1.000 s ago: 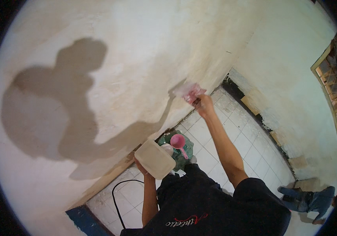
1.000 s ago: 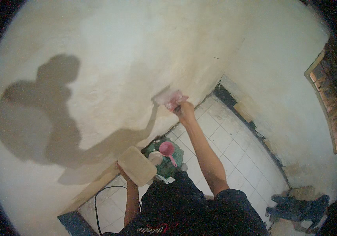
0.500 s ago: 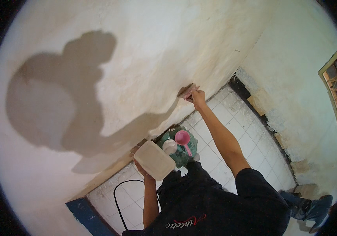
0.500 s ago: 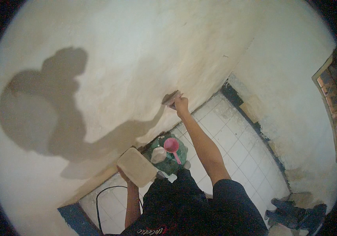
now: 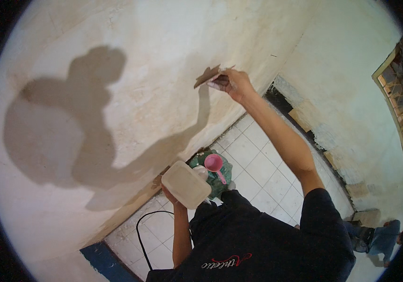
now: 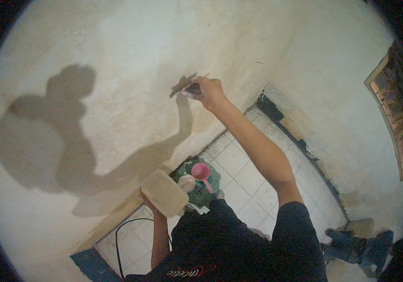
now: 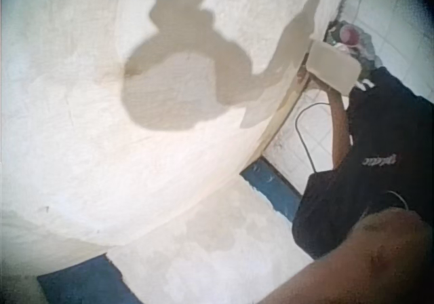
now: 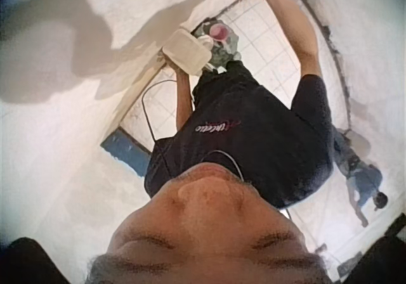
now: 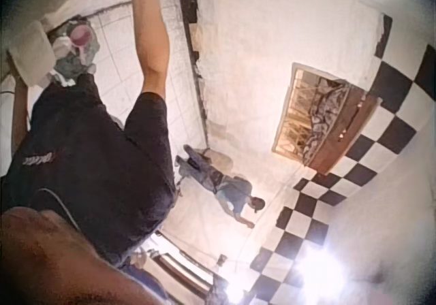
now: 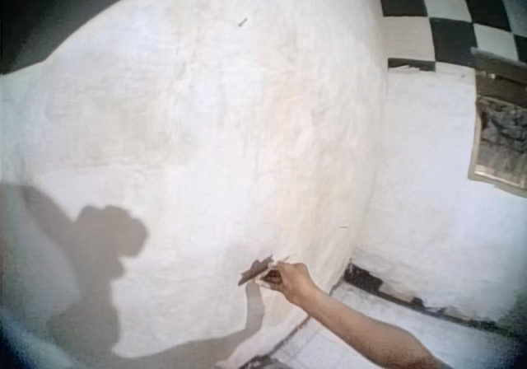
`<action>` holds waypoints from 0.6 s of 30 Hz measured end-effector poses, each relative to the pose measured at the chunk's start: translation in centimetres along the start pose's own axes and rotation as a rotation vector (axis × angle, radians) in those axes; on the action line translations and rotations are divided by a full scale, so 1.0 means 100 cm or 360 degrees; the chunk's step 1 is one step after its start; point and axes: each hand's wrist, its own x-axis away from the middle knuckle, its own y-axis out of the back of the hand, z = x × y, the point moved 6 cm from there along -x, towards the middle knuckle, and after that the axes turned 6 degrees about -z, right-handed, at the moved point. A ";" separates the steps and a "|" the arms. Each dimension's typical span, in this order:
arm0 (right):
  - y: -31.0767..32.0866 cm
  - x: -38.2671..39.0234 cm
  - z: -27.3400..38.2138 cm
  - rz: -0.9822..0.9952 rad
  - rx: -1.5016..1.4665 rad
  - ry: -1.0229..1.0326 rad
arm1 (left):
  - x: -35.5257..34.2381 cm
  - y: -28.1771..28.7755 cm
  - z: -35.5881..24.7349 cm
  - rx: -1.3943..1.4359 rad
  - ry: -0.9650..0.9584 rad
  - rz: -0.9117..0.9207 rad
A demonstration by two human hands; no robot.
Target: The person applies plaster to a wall using a spatula, dipping the spatula into a container to gather more material and spreading it across the wall surface in multiple areas.
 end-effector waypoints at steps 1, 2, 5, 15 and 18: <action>-0.008 0.002 0.009 0.0031 0.0007 0.0005 | -0.003 0.003 0.000 -0.0008 -0.0001 -0.0006; -0.013 0.006 0.018 0.0057 0.0021 -0.0012 | -0.004 0.006 0.000 -0.0011 -0.0011 -0.0015; -0.022 0.011 0.040 0.0177 -0.0073 0.0051 | -0.009 0.011 -0.004 -0.0053 -0.0050 -0.0025; 0.135 -0.017 -0.117 -0.0135 -0.0246 -0.0017 | 0.001 0.047 -0.020 -0.0067 -0.0282 -0.0140; 0.195 -0.048 -0.225 -0.0341 -0.0269 -0.0082 | 0.009 0.060 -0.027 -0.0066 -0.0331 -0.0159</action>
